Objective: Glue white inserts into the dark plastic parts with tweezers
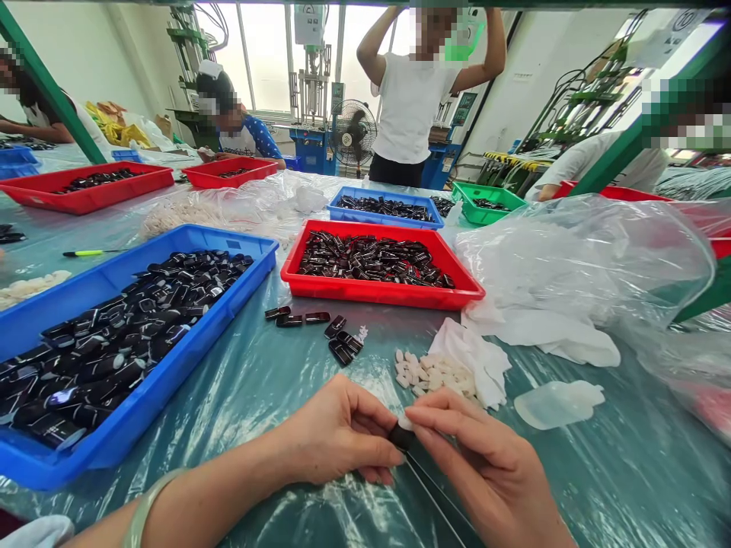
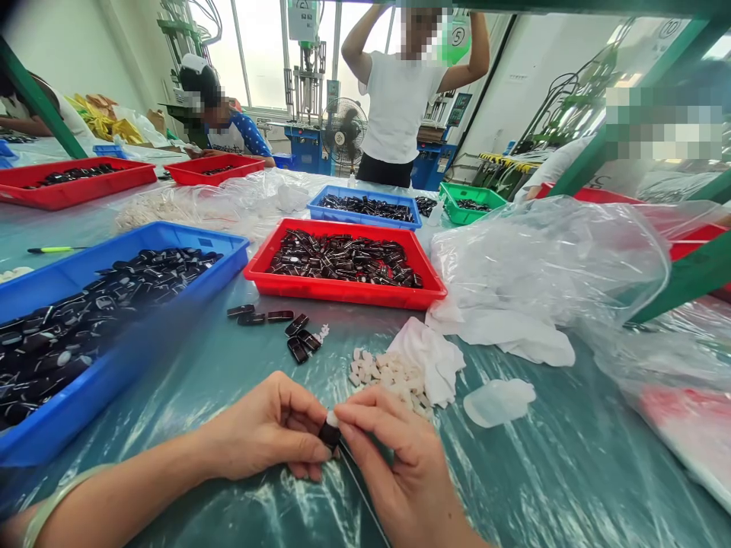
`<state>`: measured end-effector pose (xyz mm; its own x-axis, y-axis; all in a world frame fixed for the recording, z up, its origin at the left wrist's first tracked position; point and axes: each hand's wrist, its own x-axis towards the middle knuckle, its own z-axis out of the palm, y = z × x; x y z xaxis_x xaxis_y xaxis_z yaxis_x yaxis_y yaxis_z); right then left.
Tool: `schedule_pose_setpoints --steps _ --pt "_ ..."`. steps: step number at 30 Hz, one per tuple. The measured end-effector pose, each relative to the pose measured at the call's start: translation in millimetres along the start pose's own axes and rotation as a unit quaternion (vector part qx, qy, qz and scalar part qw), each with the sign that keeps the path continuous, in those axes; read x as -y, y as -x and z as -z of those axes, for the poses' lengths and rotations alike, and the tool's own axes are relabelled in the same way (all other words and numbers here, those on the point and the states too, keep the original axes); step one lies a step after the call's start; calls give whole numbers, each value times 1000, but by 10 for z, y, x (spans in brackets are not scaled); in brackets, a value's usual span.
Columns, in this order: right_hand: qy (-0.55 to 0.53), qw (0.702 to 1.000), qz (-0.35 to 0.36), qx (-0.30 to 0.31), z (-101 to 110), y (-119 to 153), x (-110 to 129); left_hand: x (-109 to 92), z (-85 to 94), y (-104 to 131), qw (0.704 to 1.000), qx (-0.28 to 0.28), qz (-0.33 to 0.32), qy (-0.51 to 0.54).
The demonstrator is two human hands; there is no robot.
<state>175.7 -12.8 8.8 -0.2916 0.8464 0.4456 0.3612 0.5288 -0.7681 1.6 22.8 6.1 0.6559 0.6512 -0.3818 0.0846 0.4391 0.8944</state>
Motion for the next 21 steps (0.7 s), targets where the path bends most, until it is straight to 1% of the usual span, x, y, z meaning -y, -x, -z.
schedule_pose_setpoints --steps 6,10,21 --pt "12 999 30 -2 -10 26 0 -36 -12 12 1000 -9 11 -8" --pt "32 999 37 -2 9 13 2 -37 -19 16 1000 -14 13 -11" --pt "50 997 53 29 37 7 -2 -7 -7 25 999 -12 9 -30"
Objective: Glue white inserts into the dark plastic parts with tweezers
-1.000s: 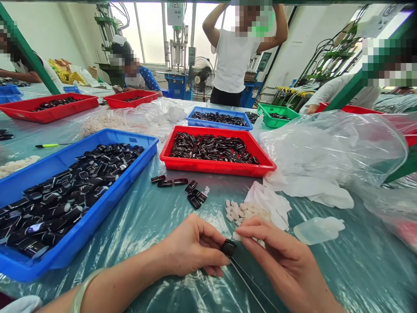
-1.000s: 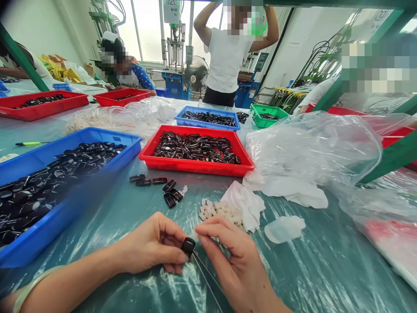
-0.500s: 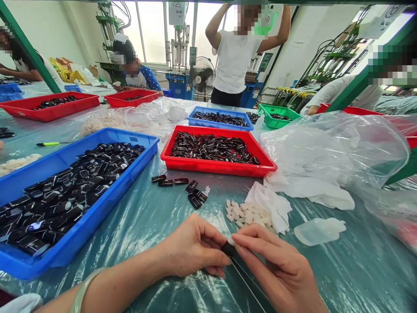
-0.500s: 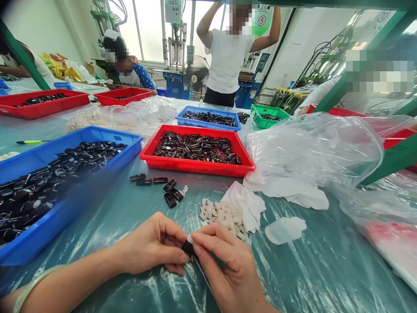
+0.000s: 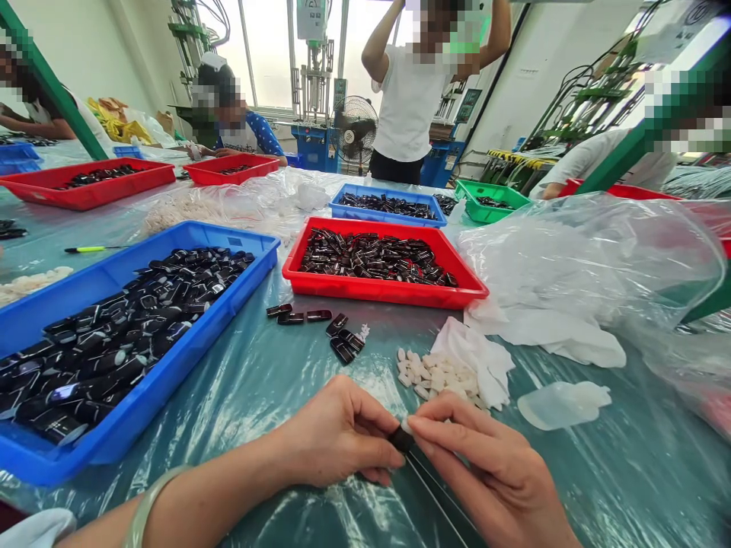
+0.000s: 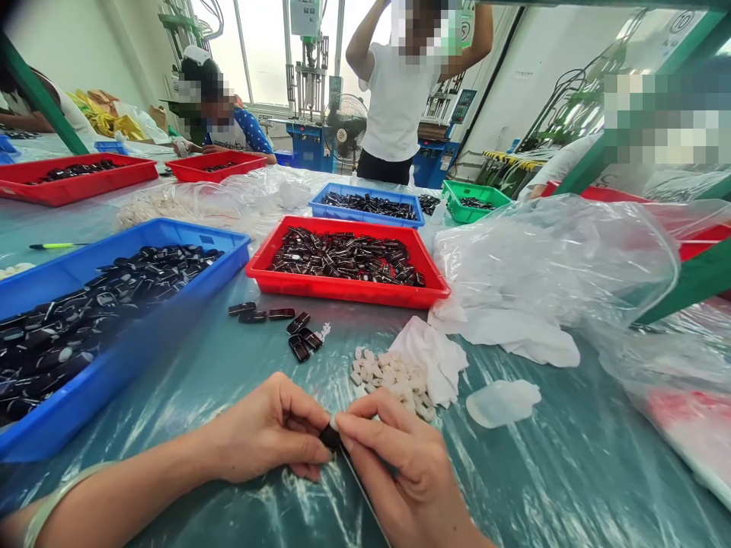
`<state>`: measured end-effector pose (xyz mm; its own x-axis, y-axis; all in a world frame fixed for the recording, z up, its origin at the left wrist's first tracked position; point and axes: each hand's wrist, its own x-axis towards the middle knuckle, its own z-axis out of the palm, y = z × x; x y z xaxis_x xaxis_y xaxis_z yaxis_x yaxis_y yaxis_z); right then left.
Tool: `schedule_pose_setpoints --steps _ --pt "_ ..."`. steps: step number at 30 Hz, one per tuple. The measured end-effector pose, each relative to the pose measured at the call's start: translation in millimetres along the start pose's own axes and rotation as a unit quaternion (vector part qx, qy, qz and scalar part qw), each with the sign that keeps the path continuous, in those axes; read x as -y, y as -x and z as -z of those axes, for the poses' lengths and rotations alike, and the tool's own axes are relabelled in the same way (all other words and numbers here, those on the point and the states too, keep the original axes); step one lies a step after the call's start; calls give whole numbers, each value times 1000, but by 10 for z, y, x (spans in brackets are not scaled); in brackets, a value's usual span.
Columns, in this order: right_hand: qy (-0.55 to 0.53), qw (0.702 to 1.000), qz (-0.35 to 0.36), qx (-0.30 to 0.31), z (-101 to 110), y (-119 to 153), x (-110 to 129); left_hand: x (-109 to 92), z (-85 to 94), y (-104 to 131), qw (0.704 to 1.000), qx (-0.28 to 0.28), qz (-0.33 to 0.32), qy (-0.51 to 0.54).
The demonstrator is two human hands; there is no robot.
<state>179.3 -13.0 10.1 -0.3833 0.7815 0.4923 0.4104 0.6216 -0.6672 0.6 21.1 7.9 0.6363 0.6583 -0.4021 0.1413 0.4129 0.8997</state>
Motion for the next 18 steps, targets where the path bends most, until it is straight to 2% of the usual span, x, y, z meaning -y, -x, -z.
schedule_pose_setpoints --steps 18 --pt "3 1000 2 30 2 -37 20 59 37 -8 999 1 -25 -39"
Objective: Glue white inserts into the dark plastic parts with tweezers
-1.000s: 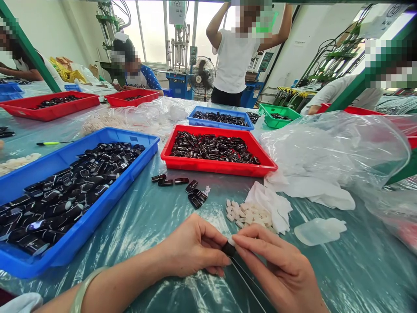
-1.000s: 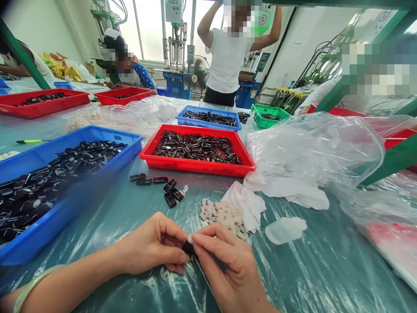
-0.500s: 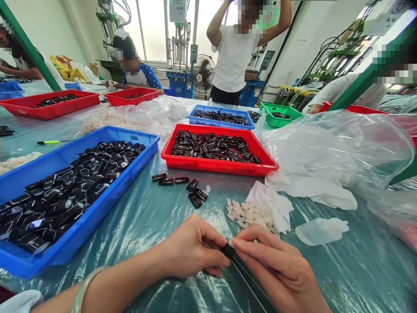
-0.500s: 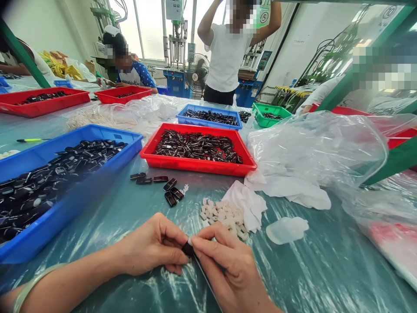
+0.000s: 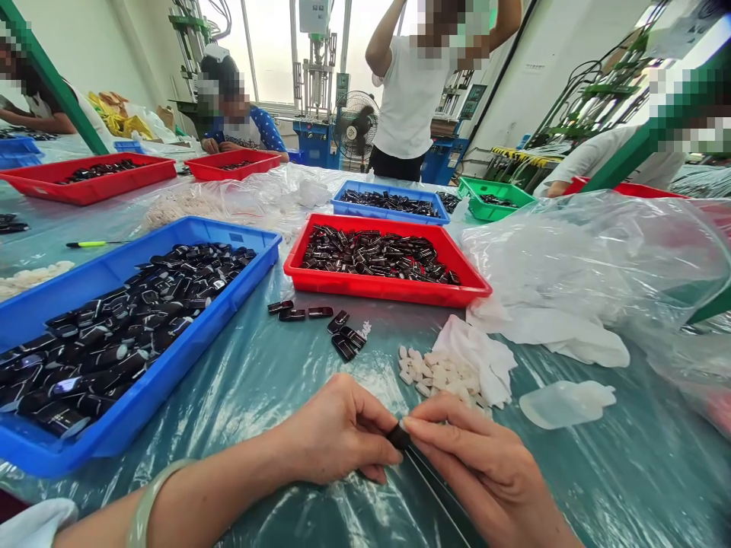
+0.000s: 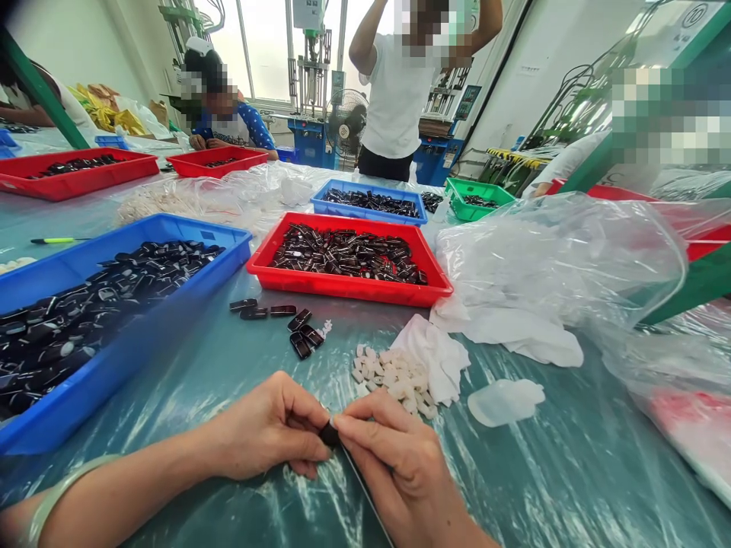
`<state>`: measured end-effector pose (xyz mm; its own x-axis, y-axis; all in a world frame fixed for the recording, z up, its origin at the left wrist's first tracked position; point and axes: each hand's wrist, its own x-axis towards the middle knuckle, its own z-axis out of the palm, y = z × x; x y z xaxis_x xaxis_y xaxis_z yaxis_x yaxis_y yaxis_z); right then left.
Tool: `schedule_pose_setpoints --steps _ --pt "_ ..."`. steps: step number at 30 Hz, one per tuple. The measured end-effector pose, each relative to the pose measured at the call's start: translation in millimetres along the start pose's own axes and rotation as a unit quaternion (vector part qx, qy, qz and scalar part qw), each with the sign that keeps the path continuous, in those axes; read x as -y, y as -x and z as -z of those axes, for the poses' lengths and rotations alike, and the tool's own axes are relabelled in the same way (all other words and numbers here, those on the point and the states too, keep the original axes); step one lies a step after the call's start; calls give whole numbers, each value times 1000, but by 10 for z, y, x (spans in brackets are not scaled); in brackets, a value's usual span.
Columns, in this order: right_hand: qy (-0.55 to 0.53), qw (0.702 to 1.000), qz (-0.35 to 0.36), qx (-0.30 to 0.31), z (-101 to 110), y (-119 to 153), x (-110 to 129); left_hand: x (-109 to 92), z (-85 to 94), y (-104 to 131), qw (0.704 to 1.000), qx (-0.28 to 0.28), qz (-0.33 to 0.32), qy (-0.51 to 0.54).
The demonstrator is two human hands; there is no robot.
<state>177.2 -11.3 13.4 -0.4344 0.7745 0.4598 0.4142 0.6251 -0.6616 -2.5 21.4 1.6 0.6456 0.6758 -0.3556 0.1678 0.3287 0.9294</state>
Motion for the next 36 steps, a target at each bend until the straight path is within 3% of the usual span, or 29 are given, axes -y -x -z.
schedule_pose_setpoints --steps 16,22,25,27,31,36 --pt "-39 999 -35 4 -47 1 -64 -29 -3 11 999 -16 14 26" --pt "-53 997 -52 16 -20 0 -43 -31 1 -5 995 4 44 88" --pt "-17 998 -63 -10 12 -28 -64 -54 4 -16 992 0 49 112" --pt "38 997 -64 -23 35 -93 -110 -71 1 -19 992 -4 50 119" --pt "119 990 -65 24 43 -346 -276 -83 -6 -15 991 -11 52 120" --pt "192 976 -91 55 -92 -695 -572 -75 10 -13 993 -19 44 110"
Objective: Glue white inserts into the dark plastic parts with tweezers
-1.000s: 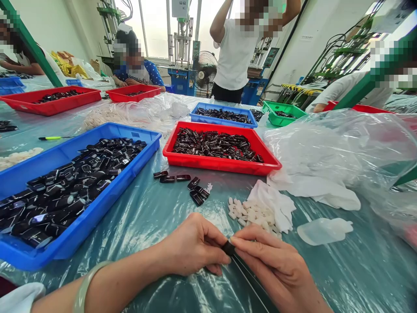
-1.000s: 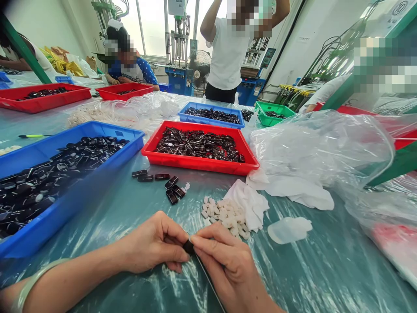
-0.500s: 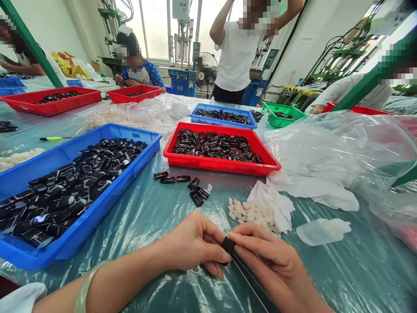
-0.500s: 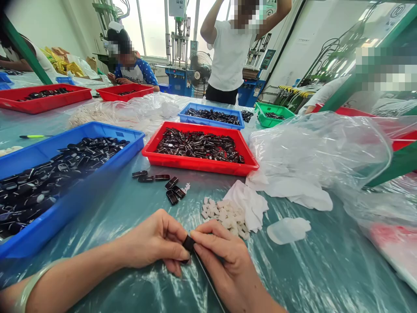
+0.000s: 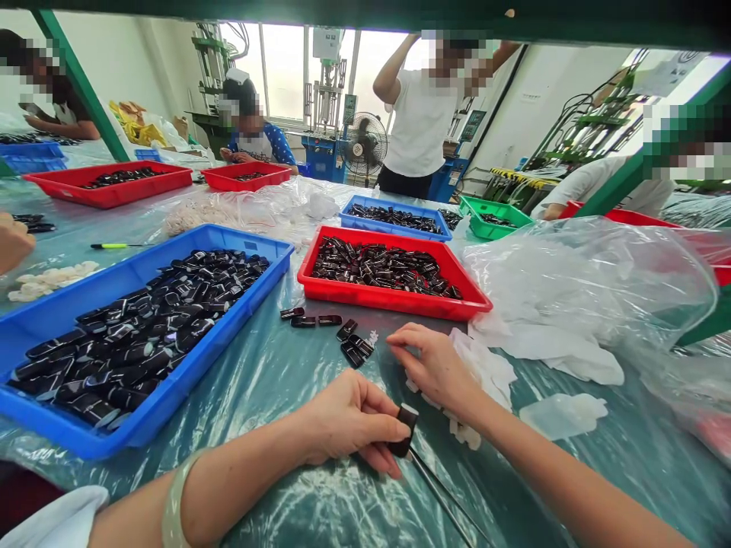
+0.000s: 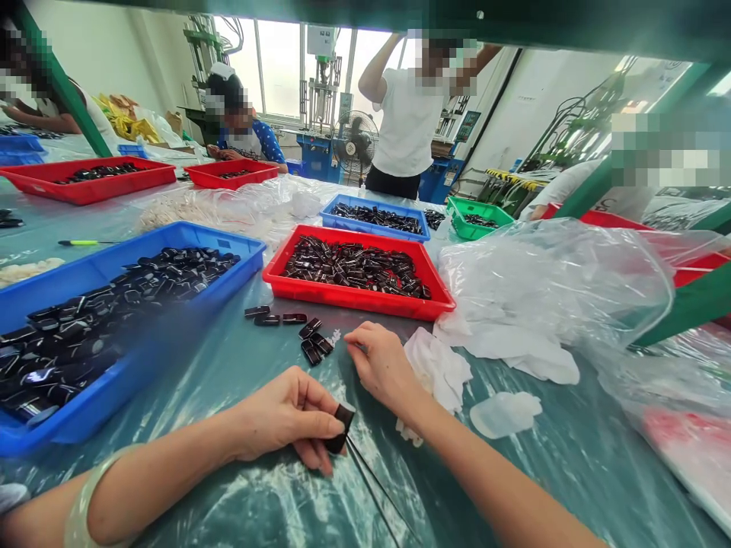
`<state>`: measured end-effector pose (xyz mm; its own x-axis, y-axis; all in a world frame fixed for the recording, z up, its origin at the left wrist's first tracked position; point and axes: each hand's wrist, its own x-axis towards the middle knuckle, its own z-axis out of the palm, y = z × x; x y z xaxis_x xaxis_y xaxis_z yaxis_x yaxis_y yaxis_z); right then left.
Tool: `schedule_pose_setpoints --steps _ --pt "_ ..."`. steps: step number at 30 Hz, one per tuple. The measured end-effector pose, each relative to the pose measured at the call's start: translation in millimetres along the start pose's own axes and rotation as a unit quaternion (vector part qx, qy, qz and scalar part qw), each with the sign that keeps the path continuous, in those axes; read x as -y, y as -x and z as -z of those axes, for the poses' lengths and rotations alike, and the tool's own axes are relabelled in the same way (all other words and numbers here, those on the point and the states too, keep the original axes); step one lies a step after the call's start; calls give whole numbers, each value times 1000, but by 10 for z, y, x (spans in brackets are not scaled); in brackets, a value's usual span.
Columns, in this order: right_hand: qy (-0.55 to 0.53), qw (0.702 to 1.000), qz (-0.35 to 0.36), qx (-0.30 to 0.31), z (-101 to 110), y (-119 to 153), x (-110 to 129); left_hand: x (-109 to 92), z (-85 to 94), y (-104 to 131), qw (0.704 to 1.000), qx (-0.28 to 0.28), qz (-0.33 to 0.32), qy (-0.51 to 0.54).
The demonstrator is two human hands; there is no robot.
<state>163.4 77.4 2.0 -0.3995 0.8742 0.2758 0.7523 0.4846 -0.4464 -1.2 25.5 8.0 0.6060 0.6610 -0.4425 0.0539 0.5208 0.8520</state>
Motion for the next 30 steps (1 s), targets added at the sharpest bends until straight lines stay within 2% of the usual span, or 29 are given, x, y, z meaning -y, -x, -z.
schedule_pose_setpoints --steps 6,13,18,22,27,30 --pt "73 995 -51 35 -261 -282 -116 -2 25 -12 1000 -8 -4 0" --pt "79 993 -71 55 -284 -270 -83 0 21 -19 1000 -8 -8 -2" --pt "20 995 -98 13 -129 -90 17 -1 17 -17 1000 -9 -9 1" --pt "-78 988 -131 -12 69 169 111 15 26 -14 1000 -1 -11 4" --pt "-238 956 -174 -5 218 484 204 10 16 5 1000 24 -7 1" --pt "-288 937 -198 -3 257 591 252 4 -5 16 999 30 -6 -12"
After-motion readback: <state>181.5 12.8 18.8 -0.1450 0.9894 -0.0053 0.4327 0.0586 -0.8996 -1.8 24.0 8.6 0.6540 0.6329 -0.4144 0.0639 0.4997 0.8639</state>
